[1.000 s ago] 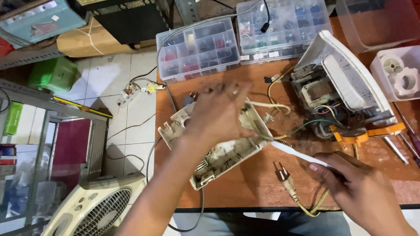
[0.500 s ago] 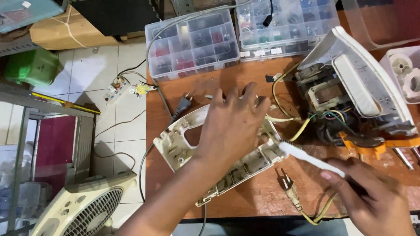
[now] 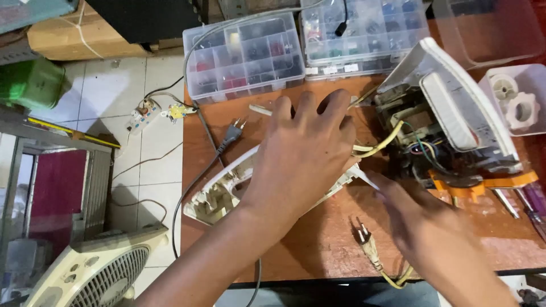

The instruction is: Cleaning the internal plastic housing of a disassembled electric iron using a brush to remove dust and grime.

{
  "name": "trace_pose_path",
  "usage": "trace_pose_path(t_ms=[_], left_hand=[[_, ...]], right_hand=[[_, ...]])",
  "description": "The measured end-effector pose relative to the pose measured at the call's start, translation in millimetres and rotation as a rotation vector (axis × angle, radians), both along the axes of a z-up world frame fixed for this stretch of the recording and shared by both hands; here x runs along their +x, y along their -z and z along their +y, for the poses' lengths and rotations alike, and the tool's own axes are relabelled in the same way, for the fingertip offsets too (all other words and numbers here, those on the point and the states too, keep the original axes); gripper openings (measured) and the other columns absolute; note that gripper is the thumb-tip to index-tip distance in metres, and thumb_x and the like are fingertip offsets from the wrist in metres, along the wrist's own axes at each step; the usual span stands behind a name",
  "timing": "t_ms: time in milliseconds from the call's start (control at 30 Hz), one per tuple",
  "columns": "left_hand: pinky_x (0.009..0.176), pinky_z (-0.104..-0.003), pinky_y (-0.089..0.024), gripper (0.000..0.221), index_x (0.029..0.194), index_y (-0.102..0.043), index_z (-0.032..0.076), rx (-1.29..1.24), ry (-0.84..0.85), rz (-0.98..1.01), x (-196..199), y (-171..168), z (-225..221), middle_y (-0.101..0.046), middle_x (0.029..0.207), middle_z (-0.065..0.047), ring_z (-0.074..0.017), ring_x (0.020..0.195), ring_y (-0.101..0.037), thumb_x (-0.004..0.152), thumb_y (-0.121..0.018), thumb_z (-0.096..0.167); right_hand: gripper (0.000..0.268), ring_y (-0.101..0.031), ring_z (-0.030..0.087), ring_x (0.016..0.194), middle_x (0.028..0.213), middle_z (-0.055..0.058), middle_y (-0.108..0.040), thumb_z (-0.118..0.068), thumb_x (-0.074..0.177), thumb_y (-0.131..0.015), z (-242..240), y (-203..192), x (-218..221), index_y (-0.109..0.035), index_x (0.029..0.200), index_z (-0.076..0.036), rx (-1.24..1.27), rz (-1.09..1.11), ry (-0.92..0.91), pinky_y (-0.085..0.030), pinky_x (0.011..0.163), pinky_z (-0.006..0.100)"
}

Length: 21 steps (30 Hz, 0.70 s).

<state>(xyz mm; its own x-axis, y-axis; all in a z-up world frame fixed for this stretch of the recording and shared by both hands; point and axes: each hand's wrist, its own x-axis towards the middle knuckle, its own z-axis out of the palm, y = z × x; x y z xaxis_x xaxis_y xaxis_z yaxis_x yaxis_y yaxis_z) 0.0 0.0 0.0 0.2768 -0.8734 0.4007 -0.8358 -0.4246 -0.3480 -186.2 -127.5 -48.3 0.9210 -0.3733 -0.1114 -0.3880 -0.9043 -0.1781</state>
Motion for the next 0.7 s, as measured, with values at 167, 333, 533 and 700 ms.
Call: trace_pose_path(t_ms=[167, 333, 533, 700], left_hand=[[0.087, -0.043, -0.063, 0.023, 0.071, -0.065, 0.023, 0.012, -0.018, -0.029, -3, 5, -7, -0.065, 0.105, 0.0, -0.0224, 0.096, -0.069, 0.09, -0.077, 0.021], [0.071, -0.031, -0.051, 0.016, 0.083, -0.063, 0.022, 0.087, -0.064, -0.093, -22, 18, -15, -0.068, 0.086, 0.002, -0.0157, 0.082, -0.063, 0.091, -0.077, 0.021], [0.079, -0.035, -0.057, 0.012, 0.099, -0.067, 0.019, 0.17, -0.075, -0.11, -27, 19, -23, -0.072, 0.09, 0.001, -0.0181, 0.085, -0.068, 0.091, -0.075, 0.023], [0.066, -0.034, -0.045, 0.014, 0.081, -0.067, 0.021, 0.02, -0.021, -0.062, -16, 29, -22, -0.072, 0.093, 0.001, -0.02, 0.078, -0.06, 0.084, -0.077, 0.011]], right_hand=[[0.076, -0.076, 0.024, 0.061, 0.099, -0.002, -0.066, -0.027, 0.092, -0.047, 22, -3, 13, -0.021, 0.163, -0.035, -0.141, 0.293, 0.024, -0.061, 0.041, 0.044], [0.065, -0.071, 0.027, 0.047, 0.084, 0.001, -0.066, -0.025, 0.089, -0.054, 18, 11, -15, -0.038, 0.152, -0.028, -0.166, 0.165, -0.033, -0.061, 0.042, 0.049], [0.029, -0.063, 0.03, 0.049, 0.061, 0.004, -0.07, -0.033, 0.099, -0.054, 18, 15, 11, -0.047, 0.127, -0.025, 0.09, 0.319, 0.083, -0.055, 0.046, 0.043], [0.02, -0.073, 0.03, 0.05, 0.061, 0.011, -0.073, -0.027, 0.104, -0.046, 1, 24, 3, -0.053, 0.123, -0.027, 0.288, 0.216, 0.12, -0.059, 0.052, 0.047]])
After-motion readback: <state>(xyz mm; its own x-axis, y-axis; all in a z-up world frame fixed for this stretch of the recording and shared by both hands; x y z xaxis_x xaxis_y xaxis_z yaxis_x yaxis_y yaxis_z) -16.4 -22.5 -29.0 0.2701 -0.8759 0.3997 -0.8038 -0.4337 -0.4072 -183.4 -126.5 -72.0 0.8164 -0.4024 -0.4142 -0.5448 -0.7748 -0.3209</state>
